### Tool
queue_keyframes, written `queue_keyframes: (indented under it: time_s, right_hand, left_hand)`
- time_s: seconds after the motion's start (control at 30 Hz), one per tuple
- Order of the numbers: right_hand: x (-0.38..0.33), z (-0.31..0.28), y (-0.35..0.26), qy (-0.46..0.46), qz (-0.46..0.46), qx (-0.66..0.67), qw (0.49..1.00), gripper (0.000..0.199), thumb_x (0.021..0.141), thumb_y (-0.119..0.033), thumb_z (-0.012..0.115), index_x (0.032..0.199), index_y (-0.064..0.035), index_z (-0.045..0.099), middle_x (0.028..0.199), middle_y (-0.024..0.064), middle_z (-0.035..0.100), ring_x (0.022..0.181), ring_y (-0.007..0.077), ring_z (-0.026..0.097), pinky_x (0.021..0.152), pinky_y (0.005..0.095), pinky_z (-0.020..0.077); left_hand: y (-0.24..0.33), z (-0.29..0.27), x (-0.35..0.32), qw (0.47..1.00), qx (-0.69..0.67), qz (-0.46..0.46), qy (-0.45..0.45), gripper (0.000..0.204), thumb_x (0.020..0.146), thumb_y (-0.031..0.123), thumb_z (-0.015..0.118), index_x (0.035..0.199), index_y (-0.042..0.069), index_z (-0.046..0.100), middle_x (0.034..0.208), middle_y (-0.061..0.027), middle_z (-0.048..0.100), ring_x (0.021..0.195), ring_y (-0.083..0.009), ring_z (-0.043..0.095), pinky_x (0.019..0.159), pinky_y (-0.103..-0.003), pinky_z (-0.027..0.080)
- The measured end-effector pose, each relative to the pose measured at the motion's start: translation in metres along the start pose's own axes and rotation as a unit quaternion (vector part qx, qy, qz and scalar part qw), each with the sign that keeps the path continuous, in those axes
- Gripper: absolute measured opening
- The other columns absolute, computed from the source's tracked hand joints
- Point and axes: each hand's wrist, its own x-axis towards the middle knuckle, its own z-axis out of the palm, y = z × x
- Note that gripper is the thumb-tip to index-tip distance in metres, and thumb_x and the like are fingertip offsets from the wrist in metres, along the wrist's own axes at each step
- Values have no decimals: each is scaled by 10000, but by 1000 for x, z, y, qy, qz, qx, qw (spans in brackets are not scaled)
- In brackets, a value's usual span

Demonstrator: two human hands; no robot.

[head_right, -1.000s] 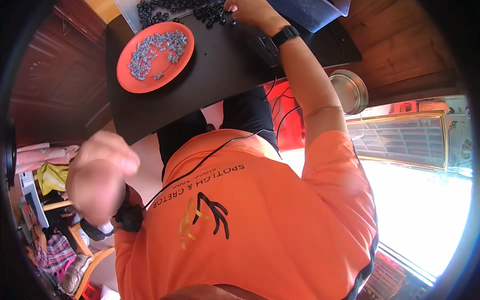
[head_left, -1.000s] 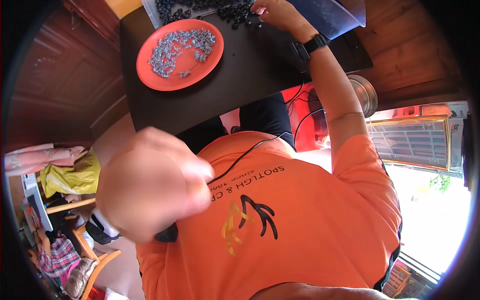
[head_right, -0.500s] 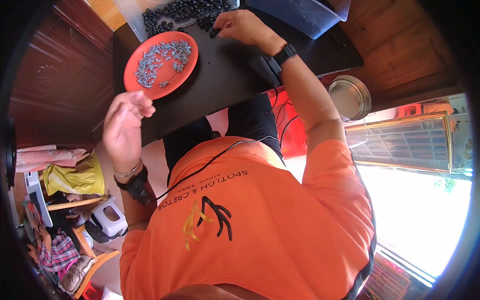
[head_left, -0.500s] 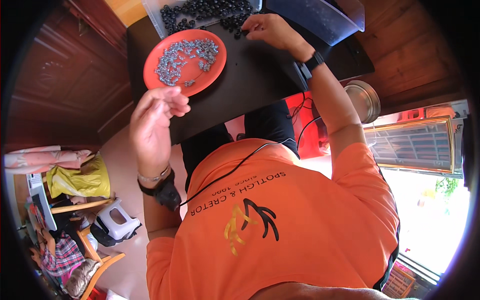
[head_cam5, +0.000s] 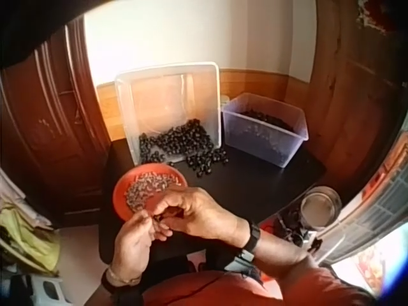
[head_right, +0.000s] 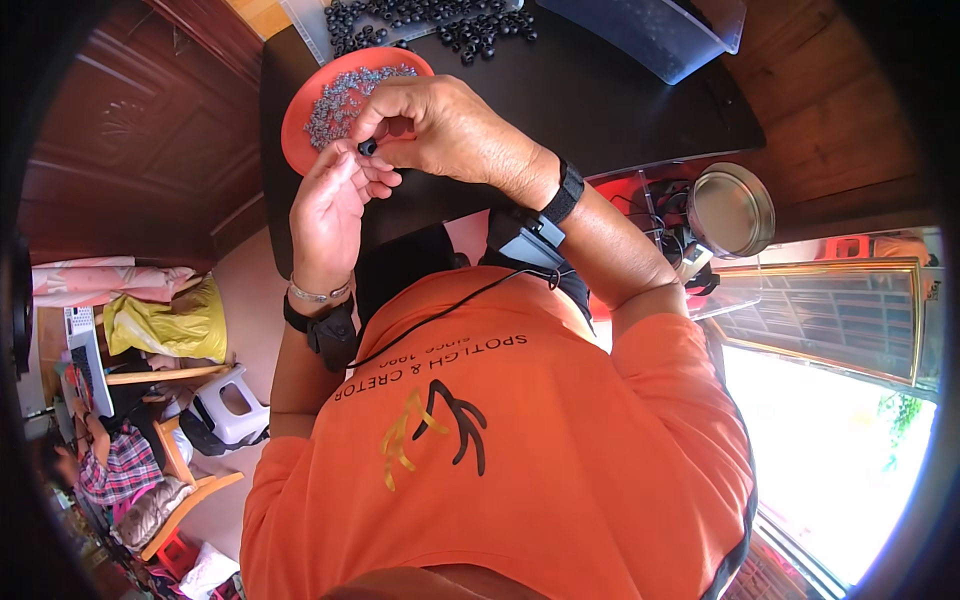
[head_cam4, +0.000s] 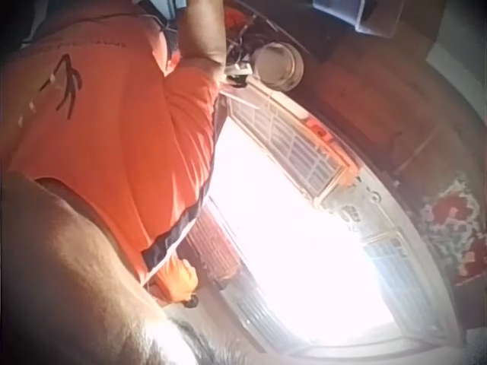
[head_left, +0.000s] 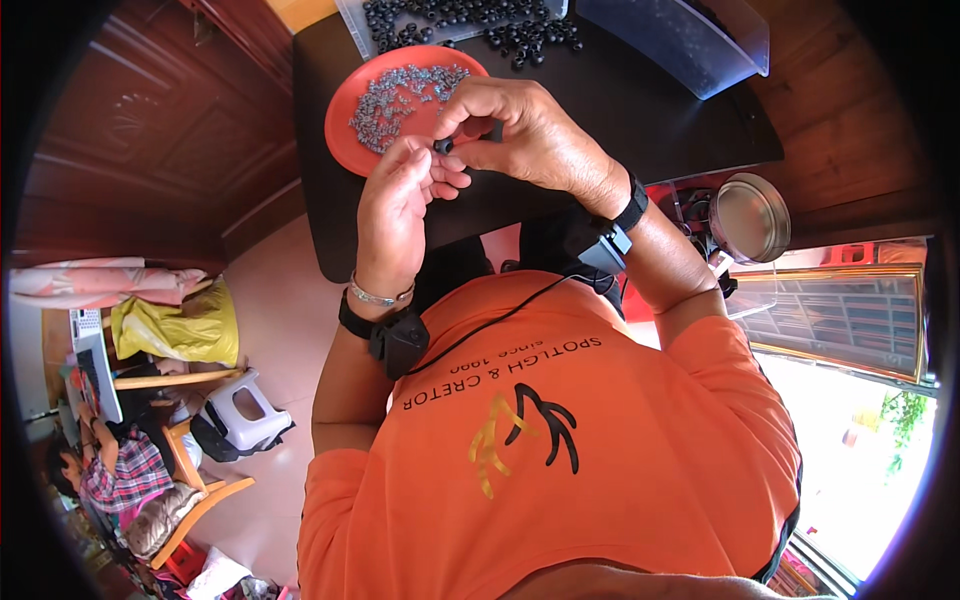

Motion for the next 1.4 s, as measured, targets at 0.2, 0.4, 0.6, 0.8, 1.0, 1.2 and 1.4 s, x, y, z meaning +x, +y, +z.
queue_keyframes:
  time_s: [0.2,0.4,0.6,0.8,1.0,1.2,1.4]
  right_hand:
    - [-1,12,4,-2,25,-12,1000,231,710,-31,734,922,-84,662,852,23,637,790,163,649,716,283,533]
    - [-3,18,4,2,25,18,1000,214,746,-6,732,944,-52,664,860,24,633,809,138,628,741,268,511]
    - [-8,27,11,18,76,187,979,195,797,-24,719,982,-35,658,922,14,637,847,108,614,765,248,503]
    - [-11,26,6,20,101,140,985,208,786,-14,728,979,-23,652,917,16,632,844,101,613,759,242,503]
    - [-12,28,10,22,103,193,976,212,770,-4,735,968,-32,663,913,17,626,855,107,605,772,247,496]
    - [-13,30,13,35,62,192,979,214,758,1,736,958,-39,671,921,26,629,873,133,604,793,268,491]
    - [-12,29,12,18,43,119,992,198,764,-11,725,955,-29,675,957,45,642,890,164,614,808,289,495]
  left_hand:
    - [-5,-4,-3,1000,-26,-13,3,295,964,220,399,1141,16,518,978,-104,625,871,-201,606,777,-308,430]
    - [-2,-4,-4,999,-35,-7,1,244,961,237,443,1033,24,540,900,-63,619,830,-163,601,751,-278,431]
    - [-4,-7,-5,996,-89,-13,21,208,957,217,448,993,33,538,887,-70,621,813,-167,607,743,-282,439]
    - [-7,-12,-6,995,-103,-6,-12,210,957,183,440,1070,26,520,924,-111,635,842,-223,613,773,-325,445]
    - [-4,-1,-8,998,-63,2,7,186,949,218,468,971,41,521,916,-73,611,822,-162,597,760,-290,435]
    - [-10,-4,-7,995,-95,4,0,214,946,211,467,1039,32,537,947,-74,609,828,-162,592,762,-293,438]
    - [-11,-8,-9,991,-130,-27,8,232,950,225,451,1053,37,539,969,-73,611,852,-176,594,760,-298,442]
